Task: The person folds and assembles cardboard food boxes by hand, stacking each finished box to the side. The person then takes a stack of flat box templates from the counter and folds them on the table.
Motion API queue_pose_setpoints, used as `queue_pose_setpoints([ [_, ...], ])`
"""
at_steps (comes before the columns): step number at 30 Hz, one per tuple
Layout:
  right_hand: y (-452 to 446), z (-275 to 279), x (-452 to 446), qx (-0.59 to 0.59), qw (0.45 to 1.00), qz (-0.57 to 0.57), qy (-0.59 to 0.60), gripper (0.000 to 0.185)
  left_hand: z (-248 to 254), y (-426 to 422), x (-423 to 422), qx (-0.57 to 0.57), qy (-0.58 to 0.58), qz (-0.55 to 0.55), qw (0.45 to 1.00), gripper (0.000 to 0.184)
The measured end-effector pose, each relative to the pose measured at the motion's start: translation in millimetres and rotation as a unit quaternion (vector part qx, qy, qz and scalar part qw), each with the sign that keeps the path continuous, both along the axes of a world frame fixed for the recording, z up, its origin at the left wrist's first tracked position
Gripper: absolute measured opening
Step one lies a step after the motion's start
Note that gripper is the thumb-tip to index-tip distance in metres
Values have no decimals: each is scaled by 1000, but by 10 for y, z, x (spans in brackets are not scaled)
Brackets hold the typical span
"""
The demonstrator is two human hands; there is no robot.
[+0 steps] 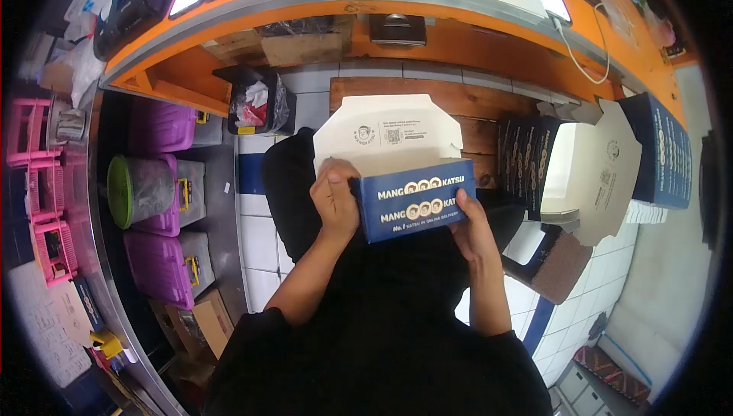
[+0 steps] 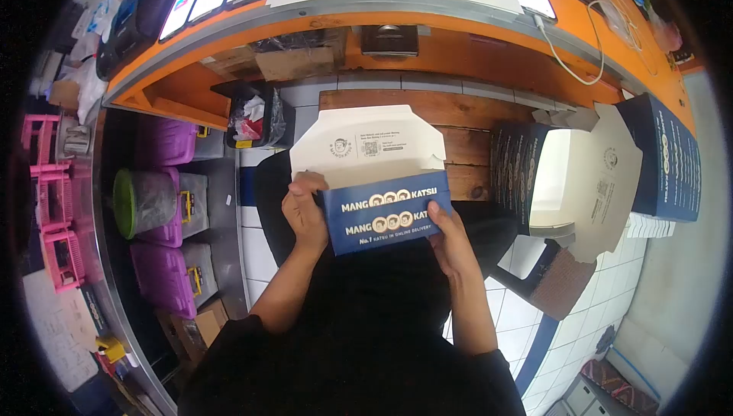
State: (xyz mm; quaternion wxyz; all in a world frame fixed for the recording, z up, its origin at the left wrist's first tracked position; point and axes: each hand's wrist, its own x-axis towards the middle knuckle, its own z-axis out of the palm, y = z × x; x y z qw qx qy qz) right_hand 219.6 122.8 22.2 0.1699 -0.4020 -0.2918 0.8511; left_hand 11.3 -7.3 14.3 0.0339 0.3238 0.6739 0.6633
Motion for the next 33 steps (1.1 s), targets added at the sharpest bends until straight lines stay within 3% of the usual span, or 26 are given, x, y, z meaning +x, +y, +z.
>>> queue_pose_setpoints([
  [3, 61, -254, -56, 58, 998, 23, -26, 66, -223, 75, -48, -46, -21, 57, 997, 51],
  [5, 101, -609, -128, 129, 985, 25, -112, 73, -629, 78, -87, -166, -194, 38, 966, 49],
  [6, 122, -739, -158, 137, 976, 60, -160, 75, -798, 46, -175, -278, -394, -50, 875, 53],
  [7, 133, -794, -182, 137, 976, 60, -159, 75, -904, 31, -123, -278, -393, -49, 875, 53],
  [9, 154, -924, -235, 218, 947, 151, -179, 73, -1062, -33, 10, -312, -135, -147, 929, 59],
  [10, 199, -1020, -226, 217, 944, 155, -192, 69, -1053, -44, -30, -339, -117, -174, 917, 61],
  [13, 253, -1190, -177, 219, 935, 158, -231, 70, -1091, -39, -47, -354, -199, -160, 900, 62],
  [14, 278, -1260, -178, 294, 886, 183, -307, 67, -1099, -17, -73, -385, -187, -163, 889, 61],
  [17, 295, -1285, -216, 384, 857, 161, -304, 65, -1080, 86, -104, -406, -128, -137, 894, 59],
  [21, 394, -1112, -282, 341, 848, 221, -342, 65, -1091, 152, -160, -478, -131, -129, 859, 60],
  [22, 409, -1104, -265, 315, 860, 231, -329, 59, -974, 161, -190, -514, -165, -163, 826, 61],
  [23, 395, -1091, -196, 321, 860, 228, -325, 59, -970, 114, -177, -510, -160, -161, 830, 61],
  [25, 371, -1090, -63, 300, 923, 221, -96, 60, -956, 6, -178, -219, -178, -255, 925, 71],
  [26, 332, -1103, -3, 223, 956, 192, -16, 77, -879, -130, -240, -261, -190, -255, 912, 73],
  [27, 349, -1094, 50, 306, 923, 227, -57, 90, -901, -182, -288, -267, -194, -257, 908, 73],
  [29, 358, -1036, 28, 392, 877, 265, -86, 99, -998, -190, -324, -211, -263, -210, 918, 68],
  [30, 315, -979, -37, 311, 918, 239, -60, 103, -1160, -156, -315, -267, -199, -142, 932, 60],
  [31, 307, -1164, -105, 274, 933, 226, -55, 96, -1074, -91, -305, -262, -195, -141, 934, 60],
  [33, 281, -1345, -211, 252, 953, 143, -90, 76, -942, -27, -241, -373, -150, -113, 909, 50],
])
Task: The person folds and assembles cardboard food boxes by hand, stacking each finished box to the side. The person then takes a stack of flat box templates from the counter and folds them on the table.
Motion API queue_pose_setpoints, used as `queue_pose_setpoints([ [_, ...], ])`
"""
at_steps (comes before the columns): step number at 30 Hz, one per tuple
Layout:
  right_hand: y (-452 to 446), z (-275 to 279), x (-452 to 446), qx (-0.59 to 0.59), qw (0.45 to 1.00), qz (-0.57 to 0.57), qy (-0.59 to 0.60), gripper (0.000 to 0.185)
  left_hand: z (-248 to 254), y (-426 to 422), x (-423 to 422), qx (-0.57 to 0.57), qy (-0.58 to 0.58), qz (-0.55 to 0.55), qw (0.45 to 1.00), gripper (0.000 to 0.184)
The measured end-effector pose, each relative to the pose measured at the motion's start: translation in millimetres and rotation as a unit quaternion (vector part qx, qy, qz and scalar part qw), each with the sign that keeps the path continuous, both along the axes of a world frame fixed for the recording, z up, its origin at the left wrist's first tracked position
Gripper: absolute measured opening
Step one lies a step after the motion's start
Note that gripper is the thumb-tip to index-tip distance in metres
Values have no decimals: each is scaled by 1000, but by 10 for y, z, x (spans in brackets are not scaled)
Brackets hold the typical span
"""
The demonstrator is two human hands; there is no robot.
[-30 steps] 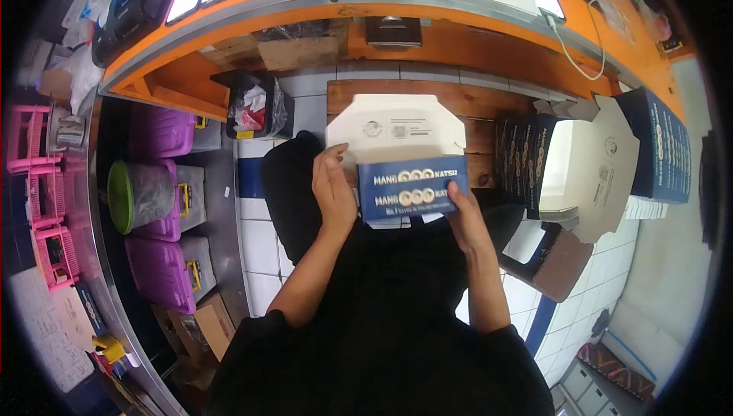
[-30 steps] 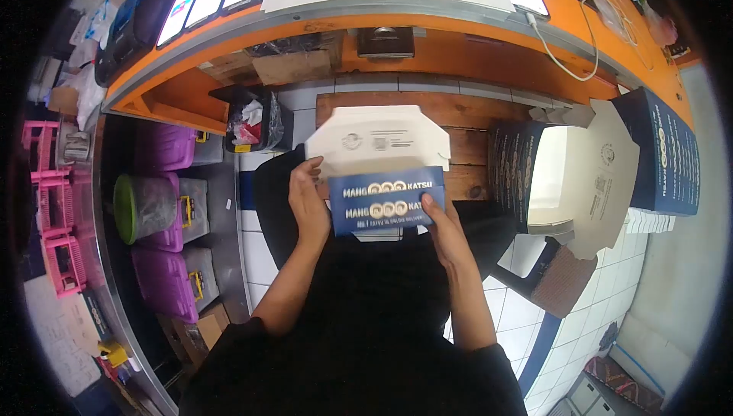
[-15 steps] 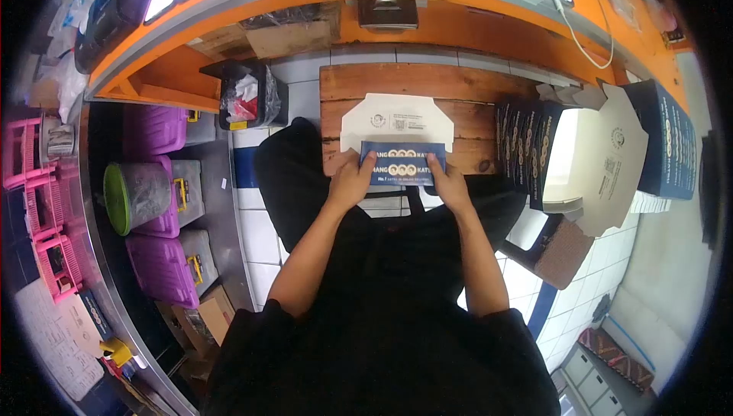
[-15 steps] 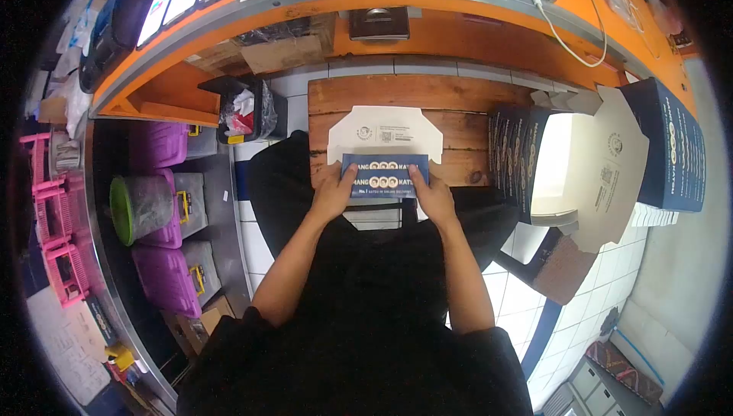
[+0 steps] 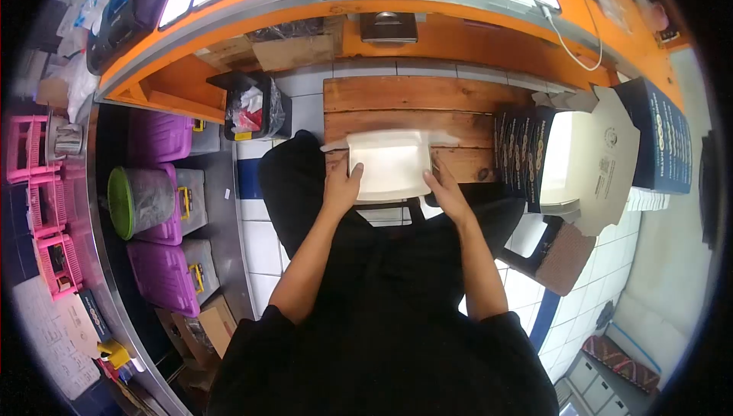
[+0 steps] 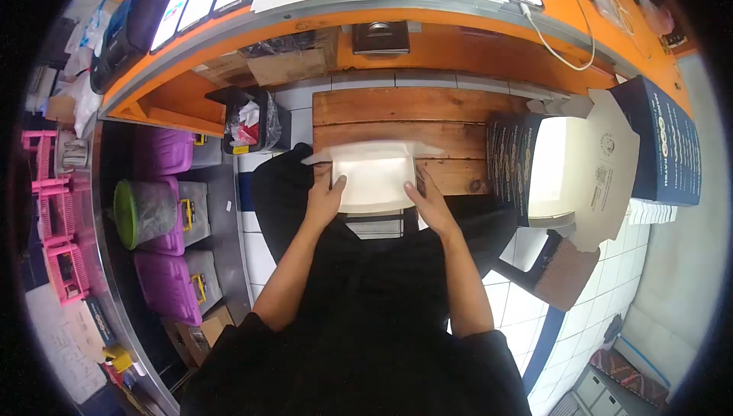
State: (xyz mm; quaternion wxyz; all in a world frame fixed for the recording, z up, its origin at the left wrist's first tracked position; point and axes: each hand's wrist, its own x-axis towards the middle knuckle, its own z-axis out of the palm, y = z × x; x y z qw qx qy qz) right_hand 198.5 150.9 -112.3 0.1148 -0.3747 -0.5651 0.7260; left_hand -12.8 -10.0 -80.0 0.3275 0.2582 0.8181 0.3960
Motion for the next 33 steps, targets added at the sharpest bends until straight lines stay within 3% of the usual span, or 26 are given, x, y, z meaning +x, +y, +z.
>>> queue_pose_setpoints([
  [1, 15, -19, -16, 1, 1000, -1, 1, 76, -54, 27, 22, 27, 83, 1, 996, 41],
  [3, 18, -107, -75, 151, 984, 38, -82, 57, -41, 70, 59, -8, 118, 6, 993, 36],
  [7, 47, -225, -67, 77, 996, 16, -44, 47, -296, 19, -37, -108, 220, -42, 969, 27],
  [8, 53, -104, -35, 54, 996, 27, -68, 46, -324, -11, -34, -56, 242, -42, 968, 28],
  [10, 18, -199, 22, 187, 981, 11, -43, 47, -446, -10, -25, -24, 216, -12, 976, 31],
  [12, -30, -318, 31, 203, 977, -36, -59, 52, -248, 64, 15, -115, 165, -3, 980, 38],
  [14, -114, 221, 91, 232, 964, -74, -105, 55, -352, 24, 10, -31, 174, 18, 984, 44],
  [16, -118, 761, 316, 484, 832, -139, -232, 55, 112, 100, 100, -90, 142, 33, 985, 46],
  [18, 32, 1068, 559, 643, 687, -245, -233, 50, 527, 77, 165, -152, 105, 46, 982, 48],
  [20, 244, 1661, 543, 673, 578, -304, -348, 50, 705, -13, 217, -77, 128, 52, 987, 49],
  [21, 323, 1685, 610, 673, 572, -311, -351, 50, 489, -133, 199, -18, 202, 52, 978, 43],
  [23, 484, 1723, 771, 640, 577, -203, -466, 46, 672, -148, 304, 11, 209, 52, 977, 38],
  [24, 515, 1715, 846, 644, 578, -206, -457, 46, 775, -154, 350, 31, 217, 59, 974, 32],
  [26, 501, 1669, 956, 582, 675, -151, -427, 41, 954, -151, 428, 80, 262, 40, 961, 23],
  [30, 280, 1858, 868, 677, 598, -206, -376, 40, 1261, -89, 513, 220, 290, -1, 932, 13],
  [33, 18, 1985, 788, 780, 516, -177, -305, 36, 1511, -34, 587, 275, 204, -38, 939, 41],
])
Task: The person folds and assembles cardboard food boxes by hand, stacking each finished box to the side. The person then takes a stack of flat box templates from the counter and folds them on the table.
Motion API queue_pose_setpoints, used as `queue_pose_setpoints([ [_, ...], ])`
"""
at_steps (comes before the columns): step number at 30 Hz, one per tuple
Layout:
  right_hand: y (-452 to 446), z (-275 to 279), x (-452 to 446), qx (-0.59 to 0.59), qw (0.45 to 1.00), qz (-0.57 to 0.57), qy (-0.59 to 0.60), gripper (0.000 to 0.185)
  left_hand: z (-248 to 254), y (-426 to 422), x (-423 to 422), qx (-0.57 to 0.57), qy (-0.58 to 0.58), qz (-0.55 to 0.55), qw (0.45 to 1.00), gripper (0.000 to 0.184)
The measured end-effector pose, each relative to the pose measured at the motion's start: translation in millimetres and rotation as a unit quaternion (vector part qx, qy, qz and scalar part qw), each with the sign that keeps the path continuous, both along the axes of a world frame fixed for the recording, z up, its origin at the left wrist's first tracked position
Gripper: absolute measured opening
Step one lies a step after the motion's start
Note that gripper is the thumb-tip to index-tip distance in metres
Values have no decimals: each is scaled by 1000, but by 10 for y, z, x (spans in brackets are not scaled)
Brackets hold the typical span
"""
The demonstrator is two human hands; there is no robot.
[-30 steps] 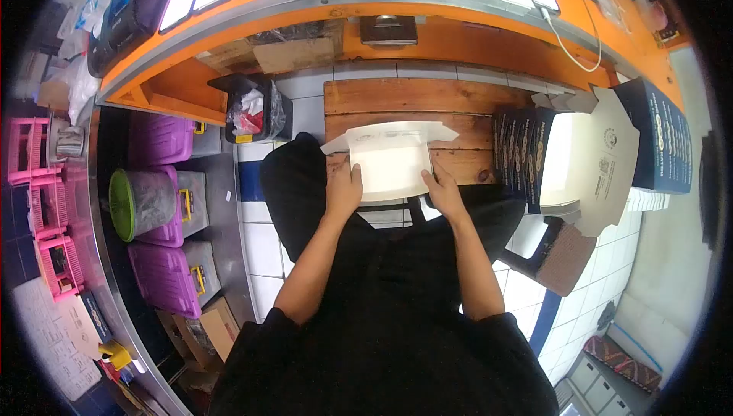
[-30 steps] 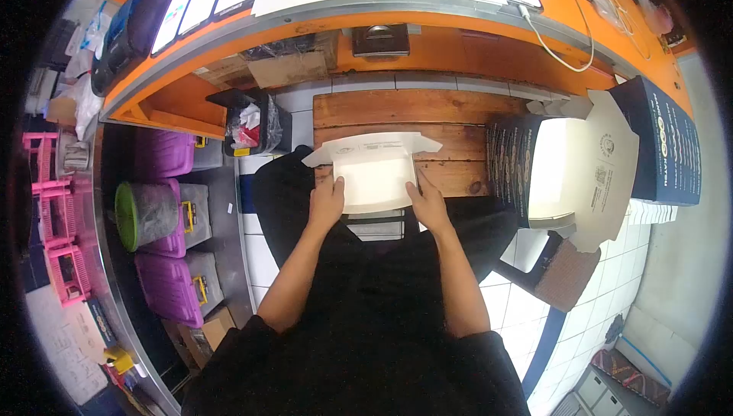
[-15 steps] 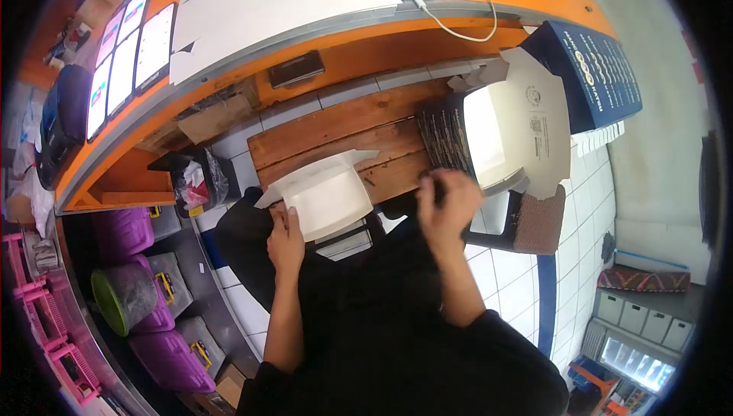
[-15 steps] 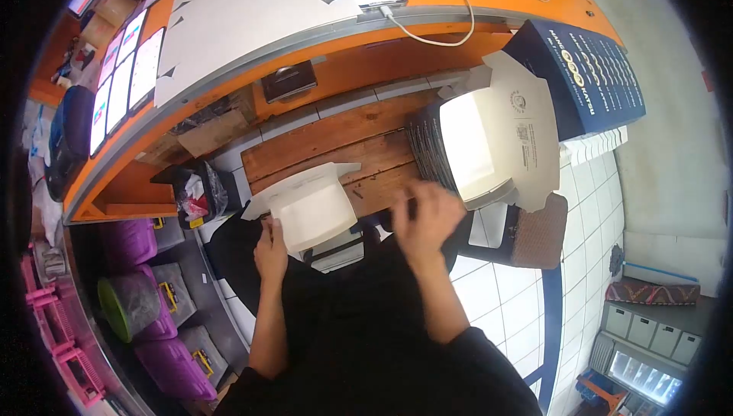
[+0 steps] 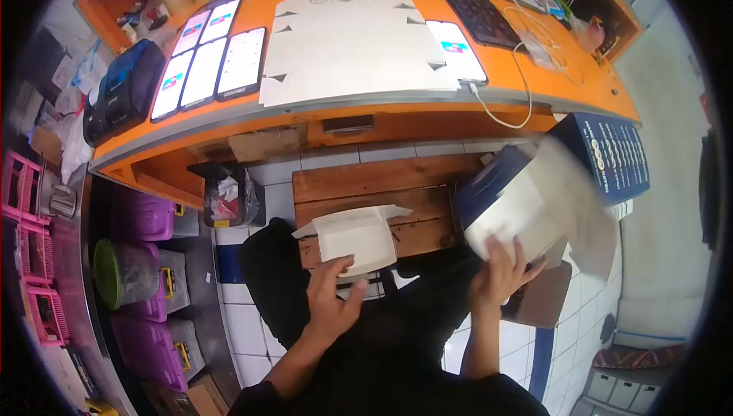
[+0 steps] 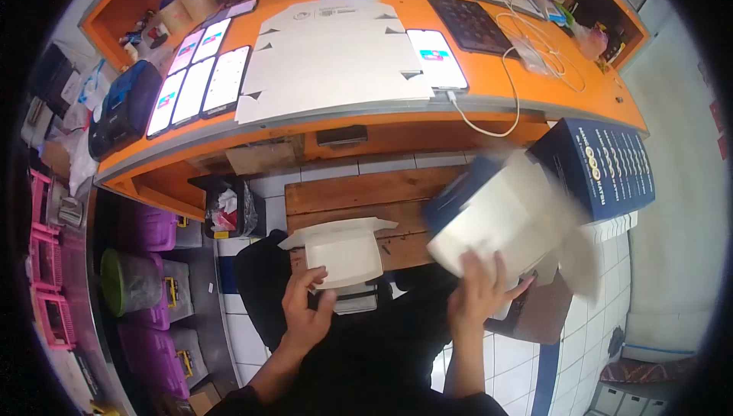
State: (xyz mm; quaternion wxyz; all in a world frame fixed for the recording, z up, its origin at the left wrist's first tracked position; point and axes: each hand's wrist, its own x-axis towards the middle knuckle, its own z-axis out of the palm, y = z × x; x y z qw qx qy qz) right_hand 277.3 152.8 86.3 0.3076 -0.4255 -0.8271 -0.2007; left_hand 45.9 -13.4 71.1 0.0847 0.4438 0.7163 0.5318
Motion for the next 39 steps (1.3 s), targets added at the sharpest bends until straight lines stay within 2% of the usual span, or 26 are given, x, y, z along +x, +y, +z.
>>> queue_pose_setpoints([
  [1, -77, 41, -26, 4, 998, 59, -11, 35, 69, 33, 32, 35, -35, -43, 998, 56],
  [2, -232, -258, 30, -1, 997, 74, -11, 35, 12, 46, 66, 65, -101, -67, 991, 79],
  [3, -388, -558, 86, -6, 996, 89, -11, 36, 126, 100, 104, 86, -154, -75, 981, 78],
  [4, -599, -906, 191, -128, 978, 156, -59, 39, 33, 50, 78, 86, -154, -72, 982, 78],
  [6, -694, -294, -252, -145, 937, 303, -96, 45, -245, -28, -48, 81, -262, -125, 953, 65],
  [7, -757, -298, -293, -144, 926, 322, -132, 44, 66, 42, 65, 62, -329, 3, 942, 62],
  [9, -880, -475, -264, -148, 932, 329, -20, 42, -118, -123, 8, 1, -308, -2, 951, 62],
  [10, -930, -482, -273, -157, 929, 336, -19, 42, -233, -243, 21, -5, -310, 8, 951, 62],
  [11, -978, -478, -274, -254, 913, 293, 129, 45, -362, -369, 55, -14, -312, 12, 950, 62],
  [13, -1023, -575, -267, -353, 864, 235, 272, 51, -703, -590, 128, -32, -316, 20, 948, 63],
  [14, -996, -731, -236, -517, 727, 203, 403, 60, -920, -718, 174, -41, -285, -26, 957, 62],
  [15, -1006, -782, -189, -649, 544, 150, 510, 70, -921, -823, 235, -53, -257, -72, 962, 63],
  [17, -1006, -762, -64, -710, 548, 81, 434, 68, -896, -986, 367, -122, -233, -66, 963, 59],
  [18, -1014, -893, -13, -707, 521, 68, 473, 66, -892, -980, 390, -117, -232, -76, 963, 58],
  [21, -1019, -816, 59, -699, 528, 94, 472, 61, -776, -850, 440, -91, -221, -56, 969, 49],
  [23, -1025, -867, 77, -695, 510, 75, 501, 56, -629, -736, 403, -135, -345, -35, 928, 45],
  [24, -997, -853, 29, -687, 520, 54, 504, 51, -616, -644, 404, -134, -285, 23, 949, 35],
  [25, -959, -846, -17, -679, 530, 32, 508, 47, -631, -588, 338, -133, -286, 24, 949, 35],
  [26, -881, -881, -56, -680, 530, 31, 507, 47, -653, -534, 249, -152, -210, 38, 965, 29],
  [28, -646, -1066, -163, -655, 569, 77, 491, 38, -649, -387, 34, -156, -96, 58, 981, 23],
  [29, -515, -1181, -222, -685, 542, 54, 484, 40, -632, -300, -78, -141, -61, 65, 986, 22],
  [30, -402, -983, -543, -665, 538, 96, 509, 38, -652, -224, -182, -144, -60, 62, 986, 22],
  [31, -264, -911, -694, -653, 593, 164, 442, 37, -700, -140, -291, -157, -38, 73, 984, 23],
  [32, -191, -1005, -868, -633, 597, 181, 459, 37, -754, -95, -362, -168, -13, 86, 982, 23],
  [36, 40, -1377, -1164, -700, 546, 193, 417, 42, -1154, -68, -539, -176, 4, 108, 978, 25],
  [39, 42, -1577, -1160, -717, 565, 155, 377, 40, -1283, -100, -563, -264, -46, 116, 956, 31],
])
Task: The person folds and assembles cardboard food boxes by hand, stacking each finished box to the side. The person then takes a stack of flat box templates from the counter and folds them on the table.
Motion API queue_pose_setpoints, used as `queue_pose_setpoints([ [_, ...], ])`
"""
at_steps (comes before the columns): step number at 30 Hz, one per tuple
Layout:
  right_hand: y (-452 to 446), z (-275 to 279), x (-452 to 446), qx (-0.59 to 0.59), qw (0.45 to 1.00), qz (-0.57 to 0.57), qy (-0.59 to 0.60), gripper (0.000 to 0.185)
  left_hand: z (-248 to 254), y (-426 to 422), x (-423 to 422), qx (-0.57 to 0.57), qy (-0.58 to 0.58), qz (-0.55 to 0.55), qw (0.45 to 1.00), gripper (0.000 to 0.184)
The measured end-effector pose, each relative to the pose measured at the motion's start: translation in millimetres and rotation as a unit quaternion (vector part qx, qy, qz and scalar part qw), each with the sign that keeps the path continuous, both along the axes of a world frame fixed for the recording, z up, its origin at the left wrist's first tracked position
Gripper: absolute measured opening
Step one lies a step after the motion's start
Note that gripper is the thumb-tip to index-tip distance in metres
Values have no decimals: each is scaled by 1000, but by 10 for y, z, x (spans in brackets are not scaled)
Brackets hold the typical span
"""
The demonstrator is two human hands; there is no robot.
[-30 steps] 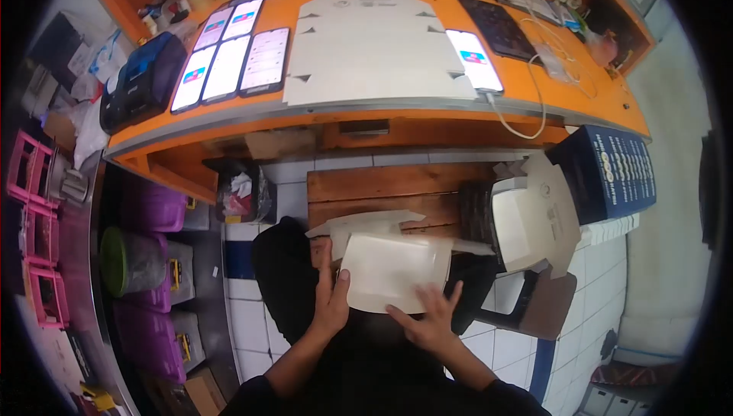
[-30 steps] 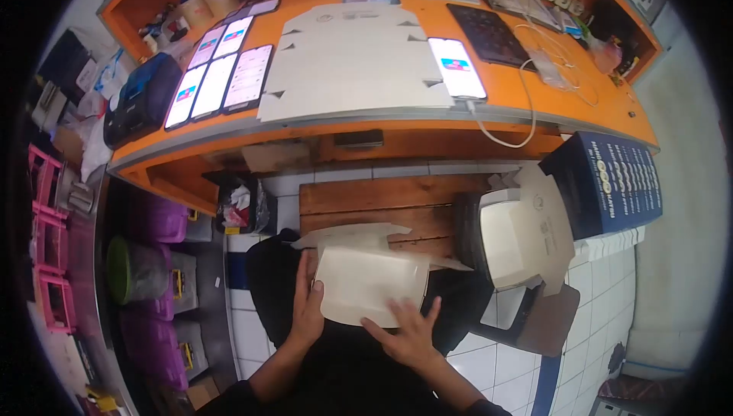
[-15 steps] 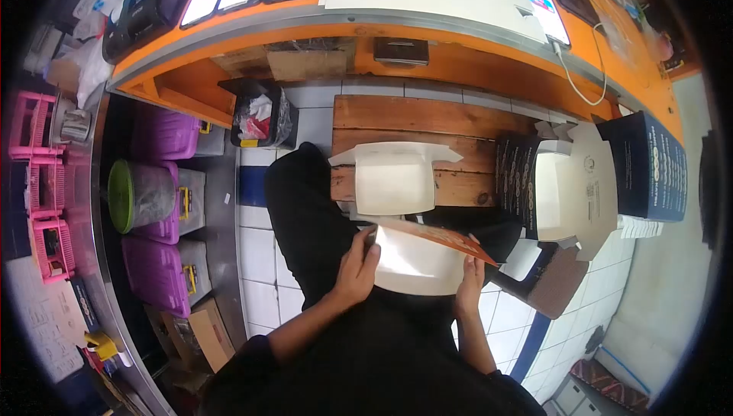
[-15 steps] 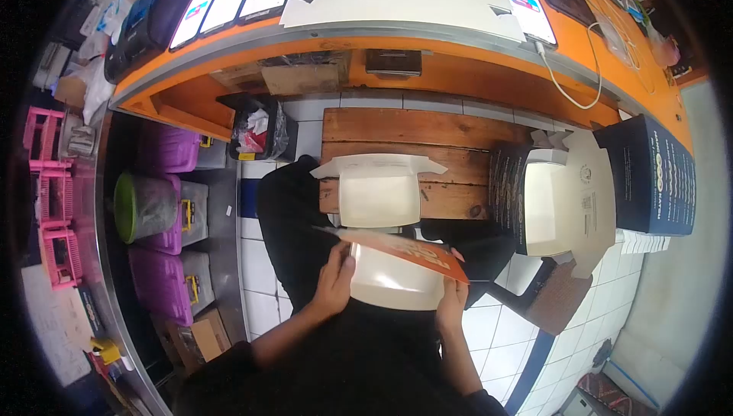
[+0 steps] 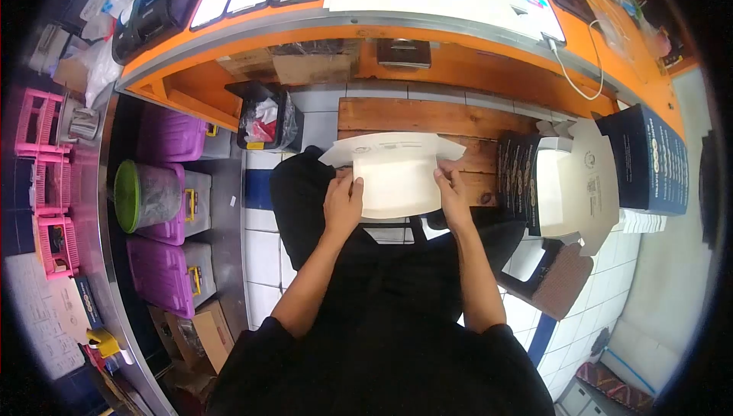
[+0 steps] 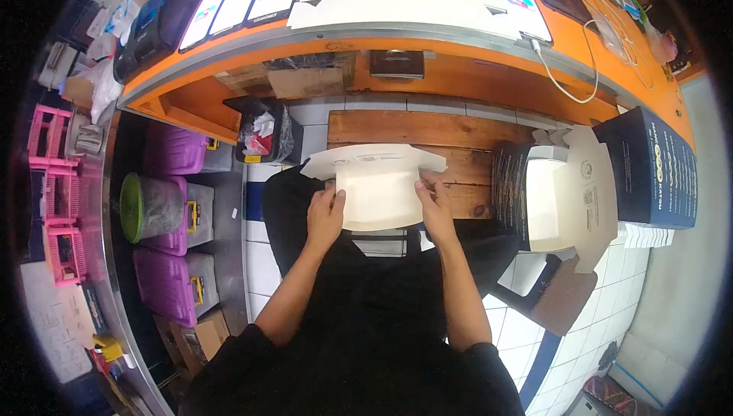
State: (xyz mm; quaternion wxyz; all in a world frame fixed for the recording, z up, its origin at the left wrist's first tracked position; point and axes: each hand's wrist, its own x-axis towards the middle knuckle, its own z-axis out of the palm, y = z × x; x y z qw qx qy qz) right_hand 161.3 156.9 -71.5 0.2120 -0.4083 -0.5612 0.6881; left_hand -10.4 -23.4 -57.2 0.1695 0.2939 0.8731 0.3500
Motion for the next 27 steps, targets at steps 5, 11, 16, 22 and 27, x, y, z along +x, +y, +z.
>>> queue_pose_setpoints([
  [5, 6, -145, 15, -1, 999, -12, -39, 36, -84, 63, 120, 190, -296, 88, 932, 49],
  [11, 72, 18, -58, -1, 998, -11, -60, 37, 56, 25, 118, 201, -414, 149, 875, 52],
  [16, 167, 138, -8, -127, 991, 23, -39, 43, -307, -21, 73, 308, -436, 137, 834, 55],
  [22, 188, 361, -24, -175, 982, 46, -57, 47, -252, 2, 61, 308, -418, 127, 845, 46],
  [27, 134, 300, -57, -153, 988, 26, -19, 41, -325, -31, 127, 150, -186, 77, 968, 54],
])
